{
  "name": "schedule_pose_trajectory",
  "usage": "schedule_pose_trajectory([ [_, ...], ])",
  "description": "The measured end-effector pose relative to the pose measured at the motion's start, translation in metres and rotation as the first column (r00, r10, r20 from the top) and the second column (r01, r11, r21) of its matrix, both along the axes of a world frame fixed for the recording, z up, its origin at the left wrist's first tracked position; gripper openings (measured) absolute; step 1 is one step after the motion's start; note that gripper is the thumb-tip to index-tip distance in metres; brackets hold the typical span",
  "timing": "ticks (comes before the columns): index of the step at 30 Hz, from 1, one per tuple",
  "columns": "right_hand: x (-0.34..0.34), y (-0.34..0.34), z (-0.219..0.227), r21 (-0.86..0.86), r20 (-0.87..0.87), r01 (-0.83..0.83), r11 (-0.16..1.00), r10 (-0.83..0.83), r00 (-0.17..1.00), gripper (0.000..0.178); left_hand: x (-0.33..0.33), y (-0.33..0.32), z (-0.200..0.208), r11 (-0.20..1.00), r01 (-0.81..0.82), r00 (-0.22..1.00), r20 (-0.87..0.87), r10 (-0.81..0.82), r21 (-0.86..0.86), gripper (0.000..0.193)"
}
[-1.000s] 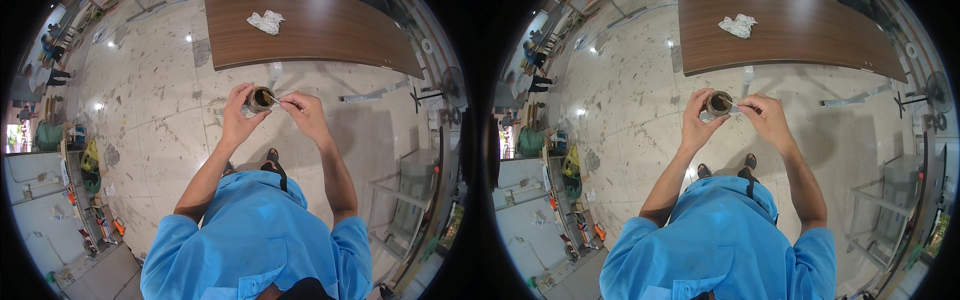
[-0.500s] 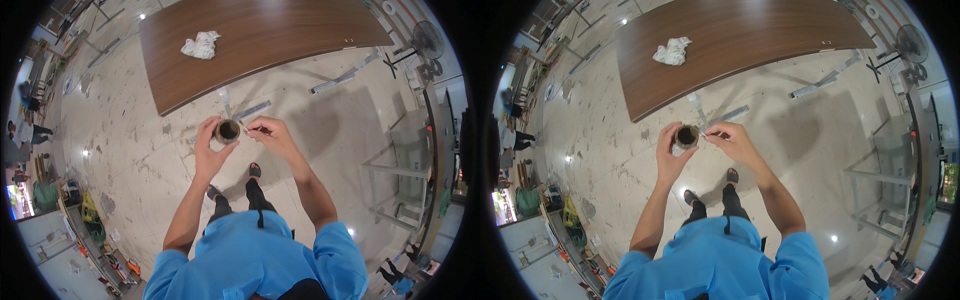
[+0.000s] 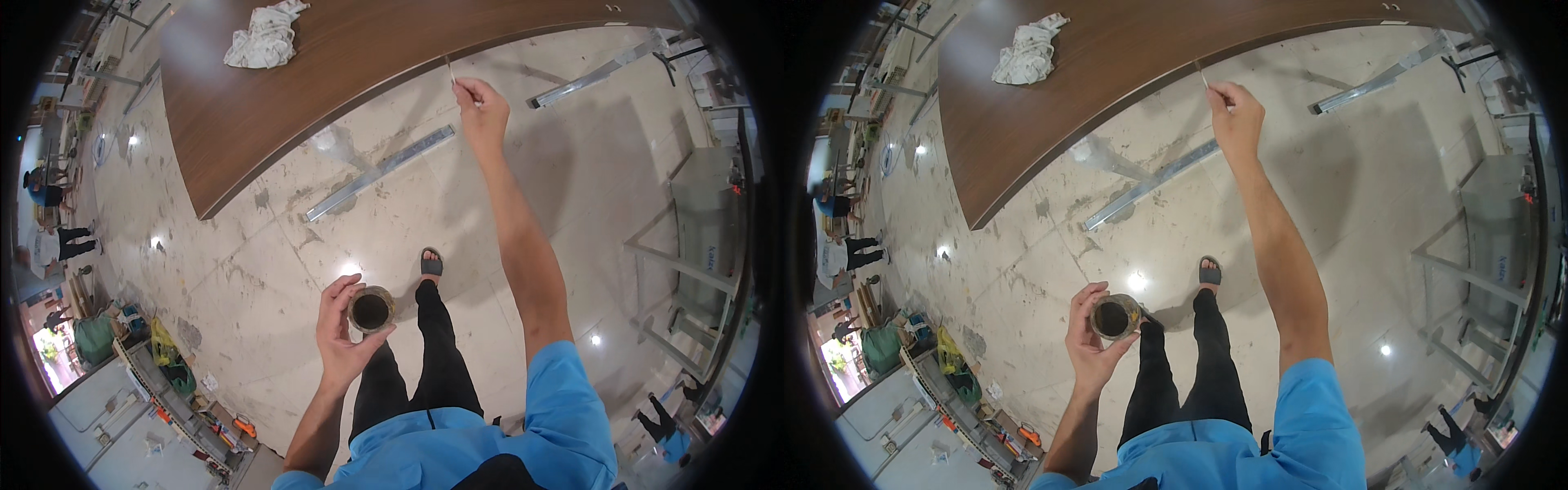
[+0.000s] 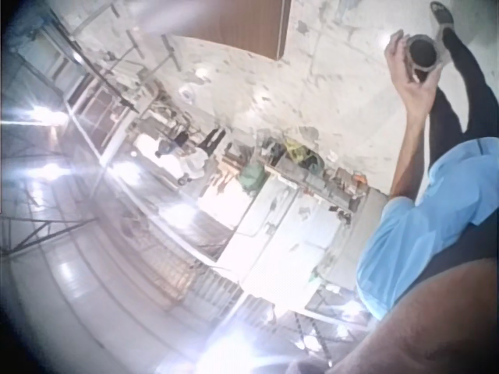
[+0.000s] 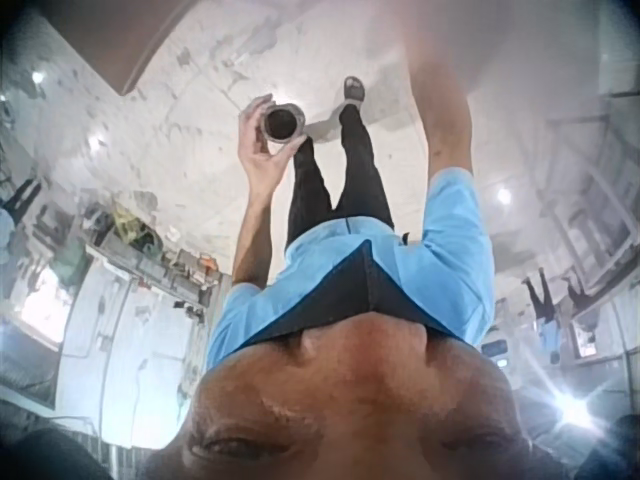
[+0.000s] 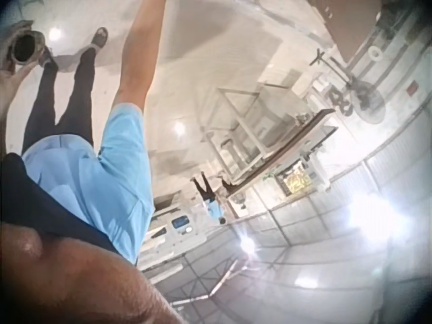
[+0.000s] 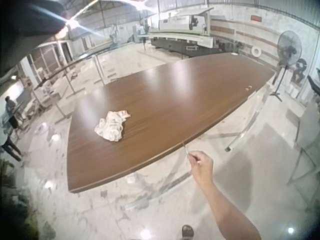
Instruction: The person holds a small container of dark liquid and uses a cotton swab to apply it along the edge of a large wooden tabletop. They repeatedly dip the swab into the container and wipe the edge, occasionally using a white cloth to wipe the surface. The task continues along the length of the tabletop edge.
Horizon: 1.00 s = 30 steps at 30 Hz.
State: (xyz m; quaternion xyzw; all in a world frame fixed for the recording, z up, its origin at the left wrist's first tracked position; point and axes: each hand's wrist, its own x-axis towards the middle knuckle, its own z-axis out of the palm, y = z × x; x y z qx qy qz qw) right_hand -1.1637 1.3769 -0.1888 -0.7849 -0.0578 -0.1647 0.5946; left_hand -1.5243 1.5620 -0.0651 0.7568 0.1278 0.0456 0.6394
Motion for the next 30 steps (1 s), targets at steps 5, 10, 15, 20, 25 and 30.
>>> schedule_pose_trajectory([
  [5, -0.001, 0.024, 0.007, 0.062, -0.059, 0.059, 0.996, -0.055, 0.997, 0.013, -0.008, 0.001, -0.005, 1.0, 0.004, 0.998, -0.059, -0.005, -0.019, 0.074],
  [10, -0.025, 0.043, 0.011, -0.105, 0.026, -0.236, 0.966, 0.24, 0.971, 0.012, -0.013, 0.004, -0.004, 1.0, 0.022, 0.997, -0.067, -0.022, -0.006, 0.076],
  [15, -0.015, 0.034, 0.018, -0.036, 0.025, -0.008, 0.999, 0.008, 1.0, 0.013, -0.021, 0.008, -0.006, 0.999, 0.045, 0.997, -0.056, -0.044, 0.011, 0.078],
  [20, -0.042, 0.075, 0.015, -0.177, -0.013, -0.18, 0.968, 0.18, 0.984, 0.012, -0.031, 0.01, -0.009, 0.999, 0.014, 0.999, -0.029, -0.015, -0.046, 0.078],
  [25, -0.067, 0.091, 0.02, -0.089, 0.042, -0.159, 0.983, 0.163, 0.986, 0.011, -0.042, 0.018, -0.012, 0.999, 0.001, 1.0, -0.012, -0.002, -0.038, 0.077],
  [30, -0.063, 0.097, 0.025, -0.064, 0.034, -0.042, 0.997, 0.044, 0.998, 0.009, -0.052, 0.03, -0.013, 0.999, -0.028, 1.0, 0.01, 0.029, -0.022, 0.076],
])
